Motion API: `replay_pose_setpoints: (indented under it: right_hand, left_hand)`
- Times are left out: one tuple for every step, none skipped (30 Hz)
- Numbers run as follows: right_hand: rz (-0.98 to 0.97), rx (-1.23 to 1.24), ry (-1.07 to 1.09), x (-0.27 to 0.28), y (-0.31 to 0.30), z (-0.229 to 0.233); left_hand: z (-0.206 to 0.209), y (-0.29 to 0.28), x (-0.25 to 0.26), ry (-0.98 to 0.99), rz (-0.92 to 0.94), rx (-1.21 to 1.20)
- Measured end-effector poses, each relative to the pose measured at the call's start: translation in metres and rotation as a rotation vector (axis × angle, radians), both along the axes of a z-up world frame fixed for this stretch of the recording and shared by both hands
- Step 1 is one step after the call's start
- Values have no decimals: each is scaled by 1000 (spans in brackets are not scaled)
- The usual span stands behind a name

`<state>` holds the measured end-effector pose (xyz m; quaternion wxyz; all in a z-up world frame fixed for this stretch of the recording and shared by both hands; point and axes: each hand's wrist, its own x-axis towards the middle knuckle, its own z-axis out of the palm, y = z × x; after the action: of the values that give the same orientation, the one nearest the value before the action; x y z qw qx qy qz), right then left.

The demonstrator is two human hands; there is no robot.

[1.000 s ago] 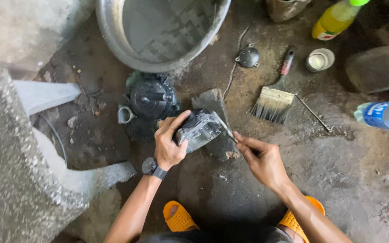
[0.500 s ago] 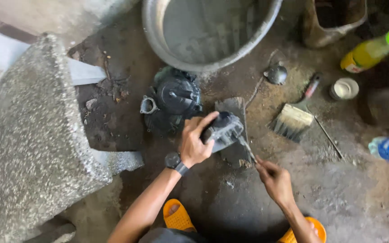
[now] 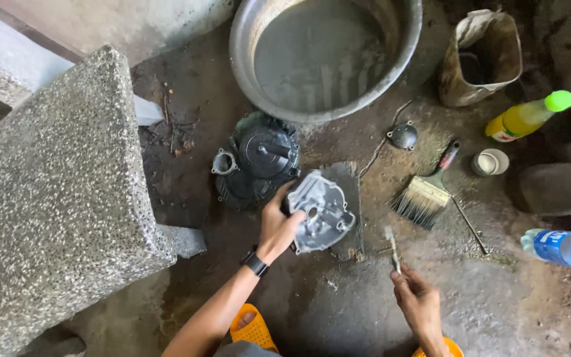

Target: Cleaning and scrubbing internal motorcycle engine components using brushes and water.

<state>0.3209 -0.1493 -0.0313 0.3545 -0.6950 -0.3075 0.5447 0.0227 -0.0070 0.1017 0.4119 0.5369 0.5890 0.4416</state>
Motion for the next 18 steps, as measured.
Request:
replay_pose_setpoints:
  right_hand:
    - [-7, 3, -2, -3, 5, 9]
    - [-19, -36, -43, -7, 7, 18]
    - [-31, -75, -84, -12, 10, 27]
    - [-35, -75, -84, -13, 11, 19]
    - [-36, -115, -81, -15, 12, 12]
    - [-35, -157, -81, -14, 13, 4]
    - [-38, -158, -84, -20, 22, 11]
    - [-84, -120, 20, -24, 32, 18]
    - [-129, -81, 124, -29, 41, 25]
    - [-131, -82, 121, -33, 50, 30]
    - [-141, -55, 147, -37, 58, 35]
    - [-150, -28, 175, -42, 67, 40]
    - [-151, -29, 174, -45, 72, 44]
    - [-136, -26, 131, -48, 78, 48]
    - [-120, -23, 89, -50, 83, 52]
    - [-120, -27, 86, -51, 87, 47]
    - [-127, -32, 104, -51, 91, 41]
    - [-139, -39, 121, -50, 93, 36]
  left_hand:
    - [-18, -4, -3, -2, -7, 3]
    - [-35, -10, -6, -248, 84, -149]
    - [-52, -15, -11, -493, 177, -304]
    - [-58, -19, -7, -493, 173, -304]
    - [-64, -22, -4, -630, 216, -306]
    - [-70, -27, 1, -771, 260, -309]
    - [-68, -28, 6, -774, 257, -311]
    - [-67, -29, 11, -822, 264, -314]
    - [-65, -29, 17, -870, 270, -317]
    - [-65, -31, 21, -872, 269, -319]
    - [-66, -32, 26, -887, 259, -316]
    - [-66, -33, 29, -901, 249, -313]
    - [-71, -35, 30, -901, 249, -315]
    - [-75, -36, 31, -923, 252, -332]
    - [-80, -38, 33, -945, 255, -348]
    - [-80, -38, 31, -948, 256, -353]
    - [-80, -39, 30, -937, 204, -316]
    - [-81, -40, 31, -926, 148, -285]
